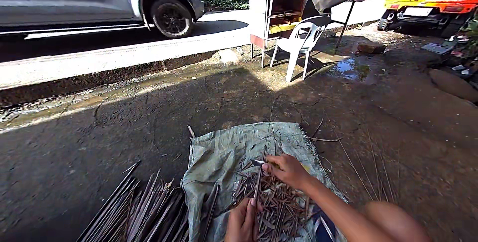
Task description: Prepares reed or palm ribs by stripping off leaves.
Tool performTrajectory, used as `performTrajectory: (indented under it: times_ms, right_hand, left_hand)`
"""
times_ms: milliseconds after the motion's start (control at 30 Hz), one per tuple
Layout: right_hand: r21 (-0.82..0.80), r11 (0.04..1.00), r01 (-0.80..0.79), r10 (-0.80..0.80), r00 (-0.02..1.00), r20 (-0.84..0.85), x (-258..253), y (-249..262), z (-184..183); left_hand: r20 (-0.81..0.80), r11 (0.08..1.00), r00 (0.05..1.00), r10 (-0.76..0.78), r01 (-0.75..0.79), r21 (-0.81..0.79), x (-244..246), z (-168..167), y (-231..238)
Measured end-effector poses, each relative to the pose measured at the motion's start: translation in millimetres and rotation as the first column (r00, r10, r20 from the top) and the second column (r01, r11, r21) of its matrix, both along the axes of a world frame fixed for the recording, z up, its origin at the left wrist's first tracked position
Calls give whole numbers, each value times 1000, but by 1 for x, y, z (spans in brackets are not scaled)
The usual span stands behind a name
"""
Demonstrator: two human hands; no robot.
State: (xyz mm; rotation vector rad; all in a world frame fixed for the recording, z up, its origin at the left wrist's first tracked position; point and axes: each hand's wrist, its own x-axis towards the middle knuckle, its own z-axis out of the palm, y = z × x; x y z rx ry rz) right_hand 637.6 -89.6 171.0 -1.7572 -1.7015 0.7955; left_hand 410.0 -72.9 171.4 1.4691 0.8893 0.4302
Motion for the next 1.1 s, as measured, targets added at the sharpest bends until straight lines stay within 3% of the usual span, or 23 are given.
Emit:
performTrajectory:
  times_ms: [100,267,300,433,467,567,633,767,800,900,1033,1100]
  right_hand:
    - [-4,999,42,-42,999,-19,19,6,-4]
    - [96,939,331,-329,944,-32,48,6,-3]
    - [101,947,305,-301,952,-46,44,2,1]
    - [40,998,-46,50,992,-116,-11,-14,-3]
    - [29,998,-49,52,994,-101,-14,-13,-6]
    - [56,978,200,-196,978,-70,17,-1,-5]
    - [108,958,264,-256,963,-83,31,1,2]
    - [86,992,-88,94,994,-62,-17,-18,-3]
    - [84,990,-116,119,992,-32,-22,-17,-6]
    - [52,998,17,-21,997,71,5,-5,-3]
    - [125,974,189,-194,980,32,30,4,2]
    - [127,974,186,-190,981,22,26,2,1]
  left_hand:
    - [-10,1000,1000,-16,16,16,1,2,-2]
    - [-20,1000,1000,-8,9,30,-4,3,-5]
    - [-28,999,1000,-10,12,36,-5,3,-6]
    - [-51,998,999,-7,10,55,-6,1,-5]
    - [-48,999,999,-8,10,49,-5,2,-5]
    - [-27,999,999,-25,26,25,-6,1,-11]
    - [-23,999,1000,-22,23,34,-6,0,-12]
    - [42,999,999,7,-4,-53,-5,-2,-7]
    - [76,995,997,16,-8,-104,-4,-2,-6]
    - [156,973,986,51,-14,-230,-4,-1,-6]
    - [166,974,985,46,-7,-226,-3,2,-3]
    - [151,976,988,36,-3,-217,-4,0,-4]
